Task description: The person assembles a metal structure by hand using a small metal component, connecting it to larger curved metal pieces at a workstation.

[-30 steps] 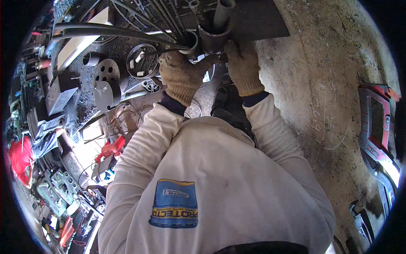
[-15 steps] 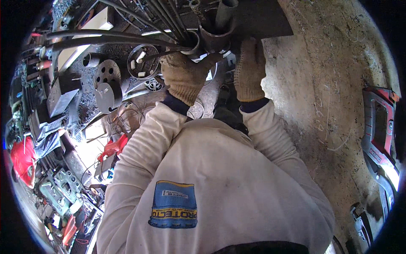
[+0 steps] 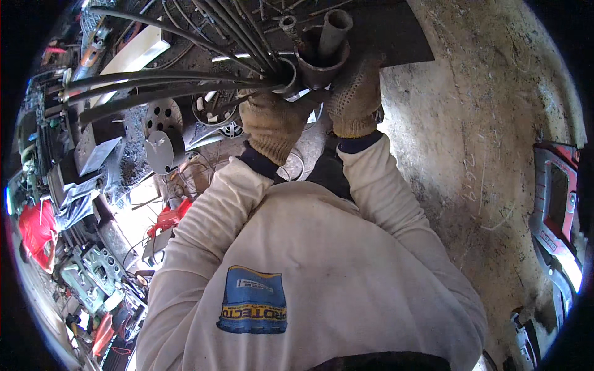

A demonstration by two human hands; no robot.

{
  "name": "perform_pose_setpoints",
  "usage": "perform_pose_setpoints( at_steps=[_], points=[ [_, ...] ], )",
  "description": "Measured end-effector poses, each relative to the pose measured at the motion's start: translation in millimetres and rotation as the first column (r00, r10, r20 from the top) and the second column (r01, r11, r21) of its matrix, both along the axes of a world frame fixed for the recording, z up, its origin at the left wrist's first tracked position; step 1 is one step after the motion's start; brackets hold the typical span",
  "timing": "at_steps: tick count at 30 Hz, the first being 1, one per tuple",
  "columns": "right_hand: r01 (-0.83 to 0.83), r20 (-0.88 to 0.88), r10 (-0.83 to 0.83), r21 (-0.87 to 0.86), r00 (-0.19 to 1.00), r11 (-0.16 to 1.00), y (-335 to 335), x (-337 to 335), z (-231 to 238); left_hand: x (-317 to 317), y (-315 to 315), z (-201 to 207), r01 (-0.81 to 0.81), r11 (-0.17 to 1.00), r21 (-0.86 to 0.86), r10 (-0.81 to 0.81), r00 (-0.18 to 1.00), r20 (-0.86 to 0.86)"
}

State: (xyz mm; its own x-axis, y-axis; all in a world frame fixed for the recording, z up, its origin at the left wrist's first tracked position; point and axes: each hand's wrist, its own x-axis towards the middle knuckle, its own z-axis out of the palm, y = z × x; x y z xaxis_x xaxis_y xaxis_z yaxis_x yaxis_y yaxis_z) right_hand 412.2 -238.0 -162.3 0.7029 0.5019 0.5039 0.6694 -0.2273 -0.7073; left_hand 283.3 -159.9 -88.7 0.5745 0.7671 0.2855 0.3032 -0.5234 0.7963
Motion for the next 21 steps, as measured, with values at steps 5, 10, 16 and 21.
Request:
perform_pose_setpoints(
  at_steps=[5,10,16,21],
  points=[
    [-0.118,-0.255,0.152,0.144,0.955,0.983,9,4,20,0,2,-6,-0.017,1.000,-0.022,0.016,0.998,-0.063],
    [-0.309,-0.631,0.467,0.352,0.619,0.884,8,3,64,-1,-1,-1,0.047,0.990,0.133,-0.043,0.999,-0.033],
    [-0.108,-0.789,0.614,0.609,0.016,0.785,15,23,66,6,-1,-13,0.104,0.994,0.040,-0.106,0.992,0.070],
    [-0.596,-0.553,0.560,0.137,0.617,0.791,17,35,73,4,-4,-19,0.016,0.971,-0.239,-0.003,0.999,0.055]
  ],
)
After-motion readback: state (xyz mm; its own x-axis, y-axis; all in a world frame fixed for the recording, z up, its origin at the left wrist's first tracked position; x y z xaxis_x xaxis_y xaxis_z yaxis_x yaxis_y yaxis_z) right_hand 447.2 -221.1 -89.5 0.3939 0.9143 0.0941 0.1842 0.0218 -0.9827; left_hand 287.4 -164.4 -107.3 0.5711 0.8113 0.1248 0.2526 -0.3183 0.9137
